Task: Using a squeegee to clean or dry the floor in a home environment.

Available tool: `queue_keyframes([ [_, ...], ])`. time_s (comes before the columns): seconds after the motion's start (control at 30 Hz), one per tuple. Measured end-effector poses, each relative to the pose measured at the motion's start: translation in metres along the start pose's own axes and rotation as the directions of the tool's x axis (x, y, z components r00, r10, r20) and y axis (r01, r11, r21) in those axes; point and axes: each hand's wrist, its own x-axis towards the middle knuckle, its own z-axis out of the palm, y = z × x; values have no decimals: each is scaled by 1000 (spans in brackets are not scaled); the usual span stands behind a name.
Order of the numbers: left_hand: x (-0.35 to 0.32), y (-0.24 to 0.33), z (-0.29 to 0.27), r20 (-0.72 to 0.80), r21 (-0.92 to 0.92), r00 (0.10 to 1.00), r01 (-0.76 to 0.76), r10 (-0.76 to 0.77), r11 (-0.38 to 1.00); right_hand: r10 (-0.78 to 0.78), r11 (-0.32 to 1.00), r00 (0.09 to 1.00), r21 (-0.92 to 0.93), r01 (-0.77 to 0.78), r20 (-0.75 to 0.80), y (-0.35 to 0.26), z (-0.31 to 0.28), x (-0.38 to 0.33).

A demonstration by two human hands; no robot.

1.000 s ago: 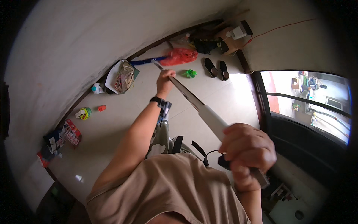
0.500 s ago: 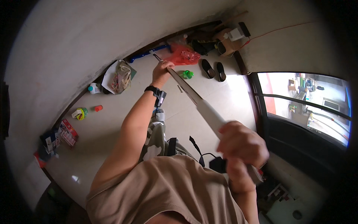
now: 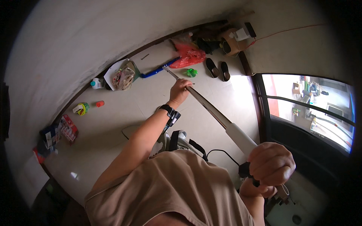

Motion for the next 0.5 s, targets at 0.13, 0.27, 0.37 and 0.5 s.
queue_keyframes([
  [0.13,11,5,3,-53,17,997,-46,47,999,-91,996,993,30,89,72,4,-15,-4],
  [0.27,11,-27,1,-283,49,957,87,-70,995,52,998,996,32,-50,-67,32,-8,-19],
  [0.37,5,-26,3,-98,117,988,131,-119,985,58,997,993,57,-52,-100,29,-12,-34],
  [0.5,-30,-2,24,12,81,986,163,-165,983,123,992,956,55,-112,-268,7,-28,-66],
])
